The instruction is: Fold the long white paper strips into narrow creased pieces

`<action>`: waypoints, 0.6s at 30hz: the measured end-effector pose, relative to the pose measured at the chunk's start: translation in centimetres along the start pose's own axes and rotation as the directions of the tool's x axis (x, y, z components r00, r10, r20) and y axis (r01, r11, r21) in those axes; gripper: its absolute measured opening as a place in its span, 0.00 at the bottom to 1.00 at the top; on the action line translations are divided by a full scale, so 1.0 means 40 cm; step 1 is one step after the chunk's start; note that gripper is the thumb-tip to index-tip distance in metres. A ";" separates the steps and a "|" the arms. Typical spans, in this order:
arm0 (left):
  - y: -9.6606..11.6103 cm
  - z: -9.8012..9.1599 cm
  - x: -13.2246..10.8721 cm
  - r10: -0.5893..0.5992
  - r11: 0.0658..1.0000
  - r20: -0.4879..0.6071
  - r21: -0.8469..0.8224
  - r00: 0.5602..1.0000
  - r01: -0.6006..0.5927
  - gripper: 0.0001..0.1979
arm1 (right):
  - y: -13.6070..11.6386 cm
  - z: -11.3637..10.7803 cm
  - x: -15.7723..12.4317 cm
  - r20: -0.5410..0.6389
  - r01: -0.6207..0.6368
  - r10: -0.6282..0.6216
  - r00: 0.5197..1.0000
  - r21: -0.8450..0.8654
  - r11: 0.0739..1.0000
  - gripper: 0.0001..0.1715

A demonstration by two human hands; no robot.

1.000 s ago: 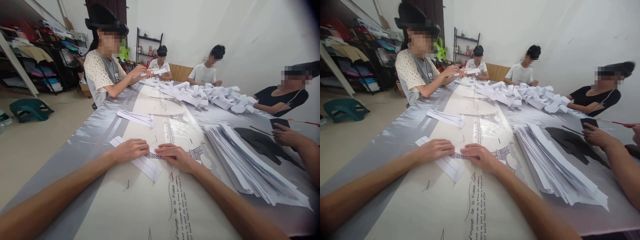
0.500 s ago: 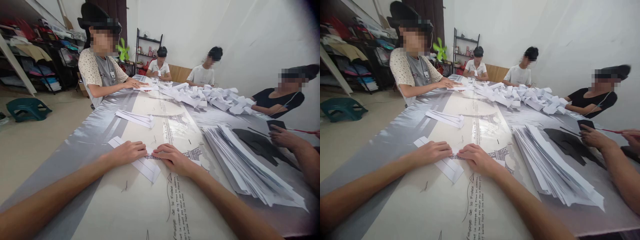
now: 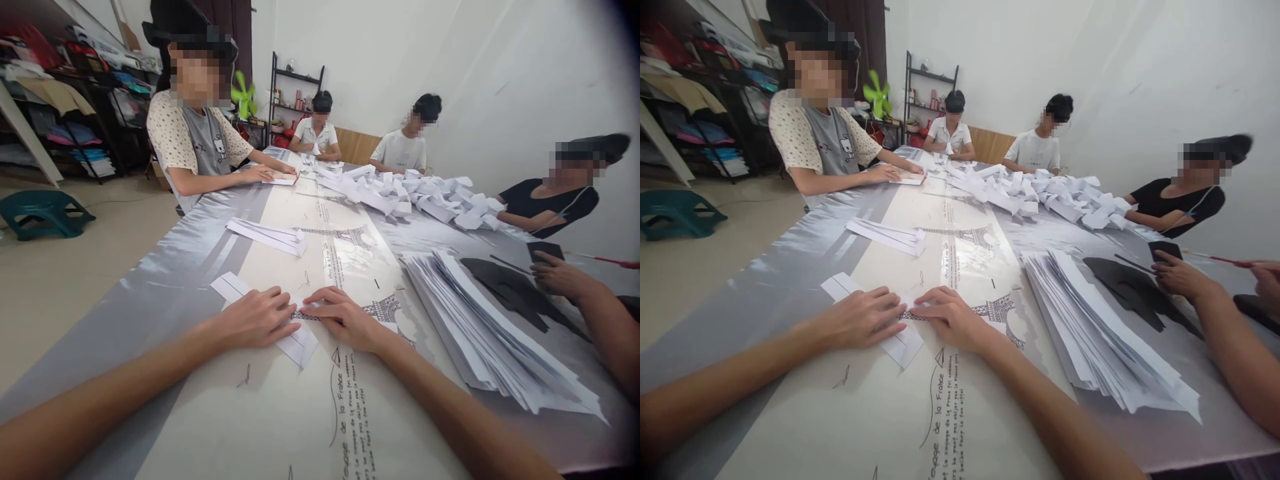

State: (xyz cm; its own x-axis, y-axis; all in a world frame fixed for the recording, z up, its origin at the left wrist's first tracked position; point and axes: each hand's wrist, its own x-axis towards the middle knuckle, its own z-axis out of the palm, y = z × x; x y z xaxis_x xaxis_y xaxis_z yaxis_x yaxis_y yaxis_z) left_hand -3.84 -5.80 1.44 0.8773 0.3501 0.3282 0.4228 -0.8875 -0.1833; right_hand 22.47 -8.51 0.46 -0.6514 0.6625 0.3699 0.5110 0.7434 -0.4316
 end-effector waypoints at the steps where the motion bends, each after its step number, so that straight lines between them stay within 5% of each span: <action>1: 0.003 0.000 0.001 0.001 1.000 0.016 0.020 1.000 -0.001 0.20 | 0.000 0.000 0.000 0.001 -0.002 0.002 1.000 -0.001 1.000 0.25; 6: 0.047 0.003 0.004 -0.013 0.977 0.075 0.215 0.997 -0.004 0.15 | -0.001 0.004 0.001 -0.020 -0.012 0.012 1.000 -0.003 1.000 0.24; 11: 0.112 0.003 0.012 -0.150 0.900 0.059 0.420 0.987 0.112 0.19 | 0.000 0.007 0.001 -0.056 -0.015 0.018 0.998 0.047 0.999 0.21; 18: 0.122 0.002 0.018 -0.139 0.884 0.060 0.457 0.988 0.097 0.19 | -0.005 -0.029 0.000 0.005 0.004 -0.005 1.000 0.060 0.998 0.22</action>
State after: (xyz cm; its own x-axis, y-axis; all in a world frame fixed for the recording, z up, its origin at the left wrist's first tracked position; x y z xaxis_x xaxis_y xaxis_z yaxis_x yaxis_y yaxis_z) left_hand -1.13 -9.87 0.69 0.8220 0.4875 0.2945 0.5625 -0.6136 -0.5542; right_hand 23.02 -8.54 1.49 -0.6566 0.6585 0.3678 0.4734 0.7394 -0.4788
